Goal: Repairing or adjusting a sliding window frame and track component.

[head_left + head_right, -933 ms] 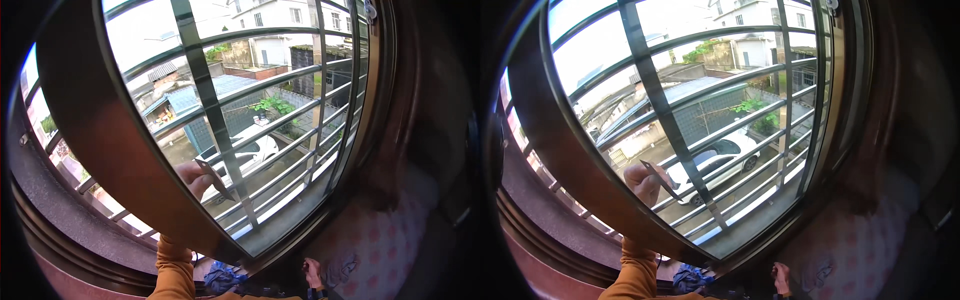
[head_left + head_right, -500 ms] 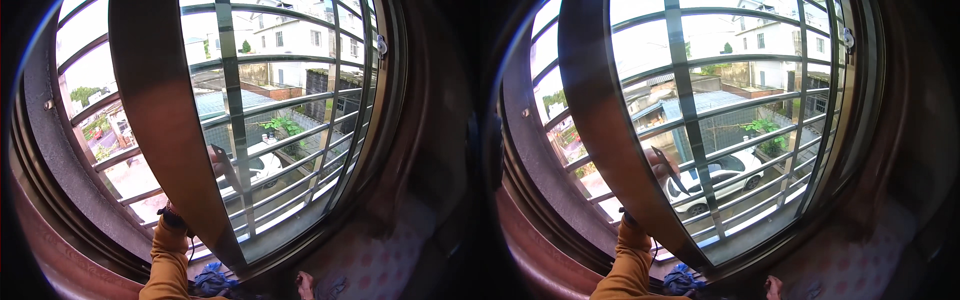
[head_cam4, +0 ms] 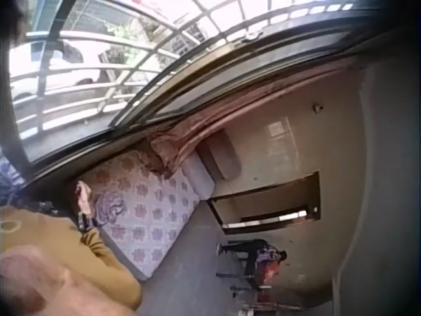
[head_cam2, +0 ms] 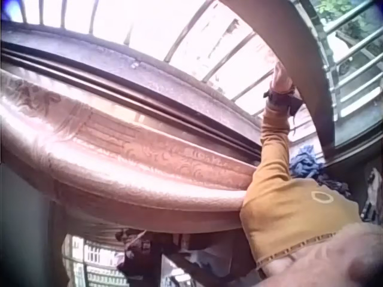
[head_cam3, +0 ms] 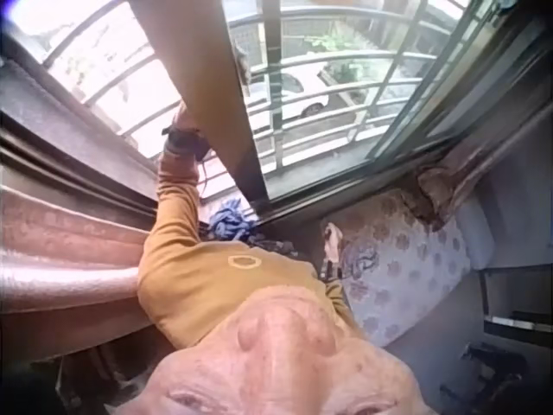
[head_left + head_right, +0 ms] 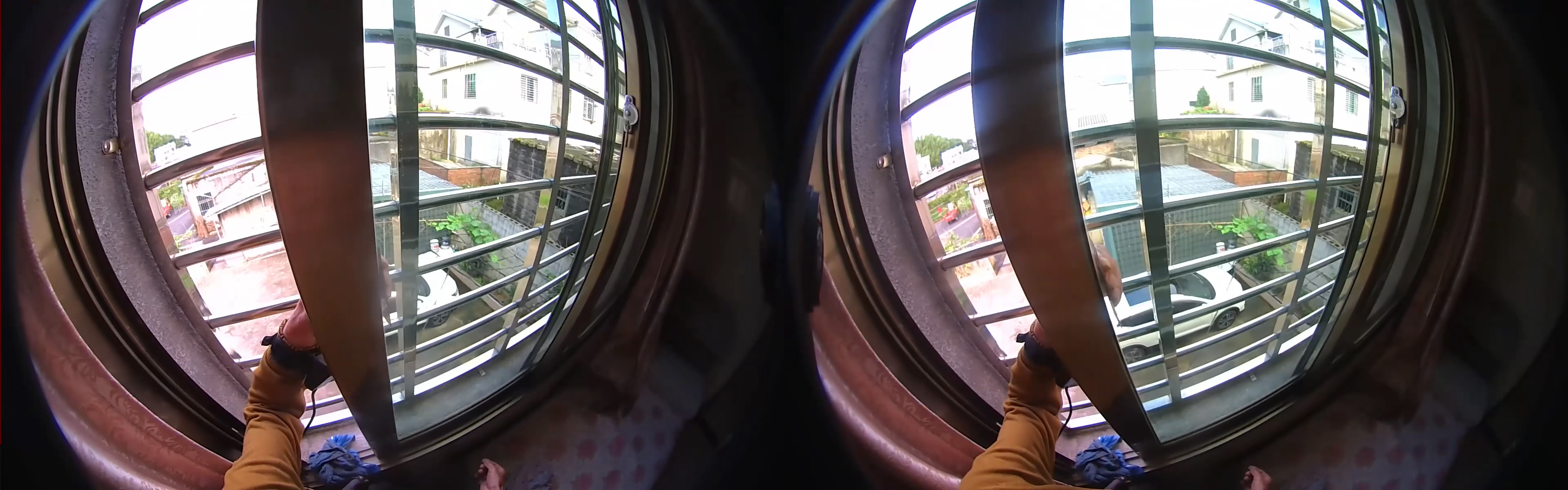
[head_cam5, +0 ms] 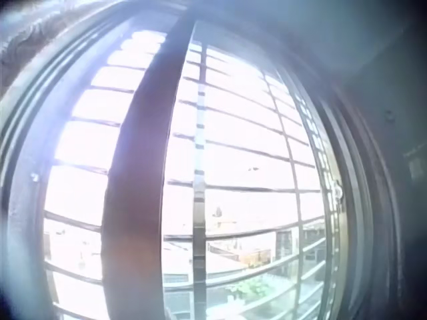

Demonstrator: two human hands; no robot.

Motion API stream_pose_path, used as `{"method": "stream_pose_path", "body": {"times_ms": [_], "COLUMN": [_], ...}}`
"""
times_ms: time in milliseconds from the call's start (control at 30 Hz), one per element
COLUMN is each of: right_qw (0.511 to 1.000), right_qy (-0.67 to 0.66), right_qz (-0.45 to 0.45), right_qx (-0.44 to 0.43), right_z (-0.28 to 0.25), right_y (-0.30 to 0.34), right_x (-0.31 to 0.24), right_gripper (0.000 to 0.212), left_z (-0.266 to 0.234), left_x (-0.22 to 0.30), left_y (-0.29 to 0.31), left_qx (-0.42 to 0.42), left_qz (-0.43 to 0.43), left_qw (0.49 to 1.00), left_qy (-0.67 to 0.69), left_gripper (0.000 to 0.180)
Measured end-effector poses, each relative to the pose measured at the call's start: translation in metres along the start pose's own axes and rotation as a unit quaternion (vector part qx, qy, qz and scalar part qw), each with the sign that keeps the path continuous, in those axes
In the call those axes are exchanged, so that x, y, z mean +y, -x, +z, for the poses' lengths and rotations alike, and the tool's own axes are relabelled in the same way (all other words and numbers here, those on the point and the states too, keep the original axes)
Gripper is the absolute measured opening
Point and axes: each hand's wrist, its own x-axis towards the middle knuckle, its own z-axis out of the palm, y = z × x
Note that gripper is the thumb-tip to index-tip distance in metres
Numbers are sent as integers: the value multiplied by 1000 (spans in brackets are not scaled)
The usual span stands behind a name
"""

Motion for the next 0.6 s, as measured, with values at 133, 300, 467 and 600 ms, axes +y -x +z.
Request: {"method": "stream_pose_path", "body": {"times_ms": [133, 300, 467, 600], "right_qw": [992, 978, 990, 990], "right_qy": [44, 94, -99, -69], "right_qz": [-119, -188, 88, 114], "right_qx": [13, 3, 41, 41], "right_z": [-5, -6, 3, 9], "right_y": [-2, -3, -9, -6], "right_x": [25, 29, 16, 3], "right_gripper": [9, 8, 25, 30], "left_z": [75, 132, 134, 127], "left_x": [42, 72, 74, 73], "left_y": [-22, -41, -50, -44], "left_qx": [-147, -240, -312, -301], "left_qz": [117, 210, 195, 175], "left_qw": [982, 947, 930, 937], "left_qy": [-20, -37, 15, 18], "left_gripper": [39, 40, 42, 42]}}
